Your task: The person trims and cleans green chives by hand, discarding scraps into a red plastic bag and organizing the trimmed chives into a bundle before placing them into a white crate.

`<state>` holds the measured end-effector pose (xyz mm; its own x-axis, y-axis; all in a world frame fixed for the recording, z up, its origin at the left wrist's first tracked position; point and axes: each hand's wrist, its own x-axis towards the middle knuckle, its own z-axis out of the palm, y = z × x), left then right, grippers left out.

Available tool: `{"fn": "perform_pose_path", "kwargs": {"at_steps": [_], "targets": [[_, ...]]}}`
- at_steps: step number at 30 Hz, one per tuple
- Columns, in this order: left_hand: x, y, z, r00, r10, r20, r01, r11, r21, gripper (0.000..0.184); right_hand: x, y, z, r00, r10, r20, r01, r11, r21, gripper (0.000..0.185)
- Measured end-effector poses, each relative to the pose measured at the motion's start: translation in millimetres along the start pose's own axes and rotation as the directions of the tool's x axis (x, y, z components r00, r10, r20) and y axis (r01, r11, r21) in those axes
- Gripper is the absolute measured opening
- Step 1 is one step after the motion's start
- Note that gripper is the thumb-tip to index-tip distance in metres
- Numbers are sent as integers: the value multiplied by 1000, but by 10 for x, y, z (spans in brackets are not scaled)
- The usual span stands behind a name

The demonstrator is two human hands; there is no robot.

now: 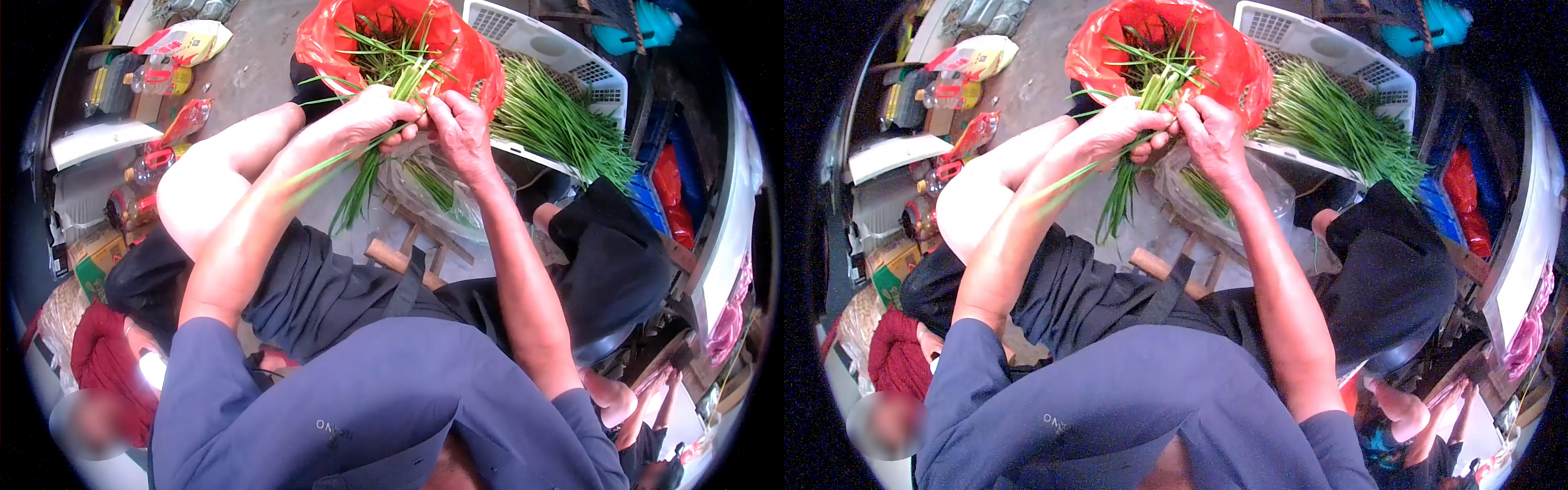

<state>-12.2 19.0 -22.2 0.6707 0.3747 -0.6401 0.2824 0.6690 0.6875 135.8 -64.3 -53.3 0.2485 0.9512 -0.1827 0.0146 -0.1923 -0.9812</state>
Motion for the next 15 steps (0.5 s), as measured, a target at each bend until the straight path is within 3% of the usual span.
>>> {"fn": "perform_pose_path", "kwargs": {"at_steps": [7,10,15], "targets": [[-71,79,1,998,-52,37,54,995,-82,15,78,44,-59,997,72,11,-73,985,157,22],[-88,97,5,999,-45,16,46,995,-85,16,117,53,-95,987,151,-62,-131,960,246,21],[-104,99,19,999,-27,19,28,999,-47,16,198,66,-152,974,126,-186,-80,968,239,18]]}}
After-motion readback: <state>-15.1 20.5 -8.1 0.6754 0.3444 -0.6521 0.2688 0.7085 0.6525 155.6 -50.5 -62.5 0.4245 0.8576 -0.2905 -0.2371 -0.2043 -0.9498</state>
